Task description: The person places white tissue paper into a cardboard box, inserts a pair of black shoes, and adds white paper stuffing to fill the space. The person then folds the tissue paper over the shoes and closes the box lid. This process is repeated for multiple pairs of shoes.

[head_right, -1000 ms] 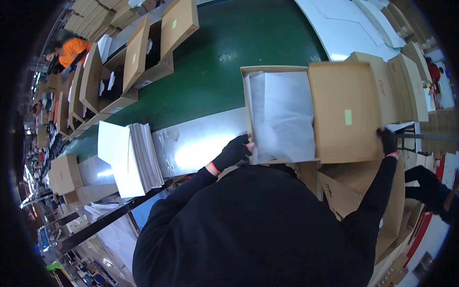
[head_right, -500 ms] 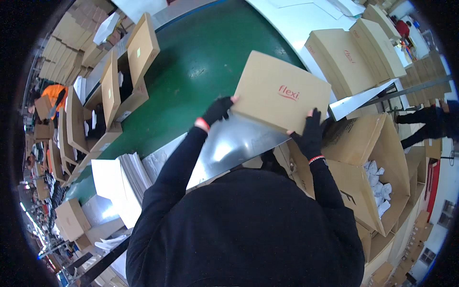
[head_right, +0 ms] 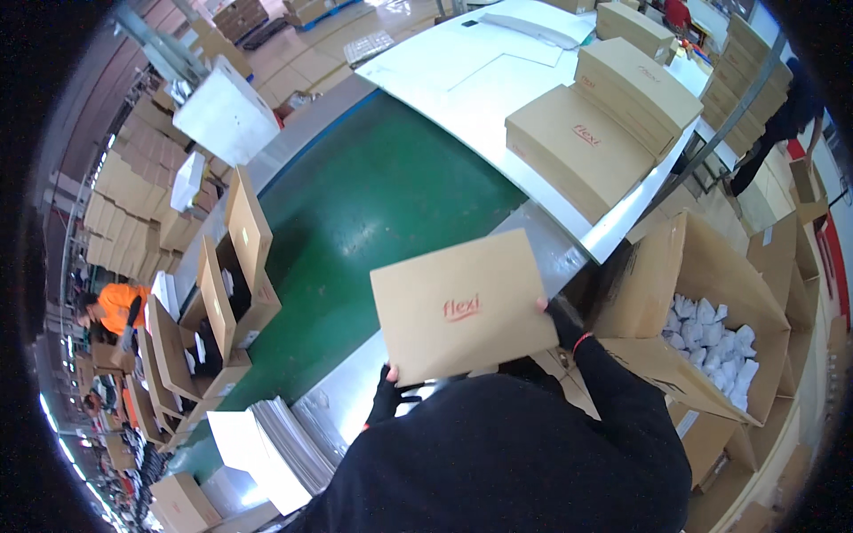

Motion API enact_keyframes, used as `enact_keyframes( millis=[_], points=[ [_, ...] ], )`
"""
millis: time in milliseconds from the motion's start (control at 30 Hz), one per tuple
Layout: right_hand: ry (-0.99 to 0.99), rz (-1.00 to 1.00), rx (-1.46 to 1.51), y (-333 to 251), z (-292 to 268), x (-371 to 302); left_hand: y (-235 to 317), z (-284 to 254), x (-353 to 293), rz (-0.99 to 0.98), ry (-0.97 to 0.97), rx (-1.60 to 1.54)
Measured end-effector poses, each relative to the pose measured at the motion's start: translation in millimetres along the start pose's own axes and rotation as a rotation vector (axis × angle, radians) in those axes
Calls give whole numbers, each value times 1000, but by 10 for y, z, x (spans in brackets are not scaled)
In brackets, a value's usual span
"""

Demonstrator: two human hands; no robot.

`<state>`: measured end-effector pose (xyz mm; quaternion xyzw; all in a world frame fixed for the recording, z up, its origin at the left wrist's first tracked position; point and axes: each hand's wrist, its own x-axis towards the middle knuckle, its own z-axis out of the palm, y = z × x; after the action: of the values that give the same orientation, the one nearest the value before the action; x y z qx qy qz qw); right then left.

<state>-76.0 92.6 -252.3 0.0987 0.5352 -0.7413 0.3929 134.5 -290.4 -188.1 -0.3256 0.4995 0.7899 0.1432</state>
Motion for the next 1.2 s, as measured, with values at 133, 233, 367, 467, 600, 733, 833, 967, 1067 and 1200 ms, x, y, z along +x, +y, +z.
enact_keyframes(
  millis=[133,233,367,467,600,733,833,967,1067,1200],
  points=[
    [-19,20,4,-32,561,-185,-85,-181,88,208,-90,-425],
    [-36,8,82,-584,635,-372,627,270,-117,279,-138,-299],
    [19,-123,70,-1395,154,-625,1270,857,220,388,-281,-389],
    [156,-501,163,-2055,-236,-837,2160,1842,207,637,-334,-218],
    [-5,-428,256,-2825,-314,-844,2380,2403,613,982,-301,-8],
    [424,-467,-8,-2810,-1249,-56,1993,2446,1044,1120,-38,516],
    [985,-411,-448,-3139,-1614,375,1121,1875,1553,765,67,407],
    [1716,-873,-1687,-3506,-971,554,561,573,1215,253,247,218],
    [1397,-1538,-1641,-3570,-645,999,553,-601,984,342,574,755],
    [686,-1353,-1378,-2903,1095,1325,917,-2098,787,204,888,1083]
  ],
)
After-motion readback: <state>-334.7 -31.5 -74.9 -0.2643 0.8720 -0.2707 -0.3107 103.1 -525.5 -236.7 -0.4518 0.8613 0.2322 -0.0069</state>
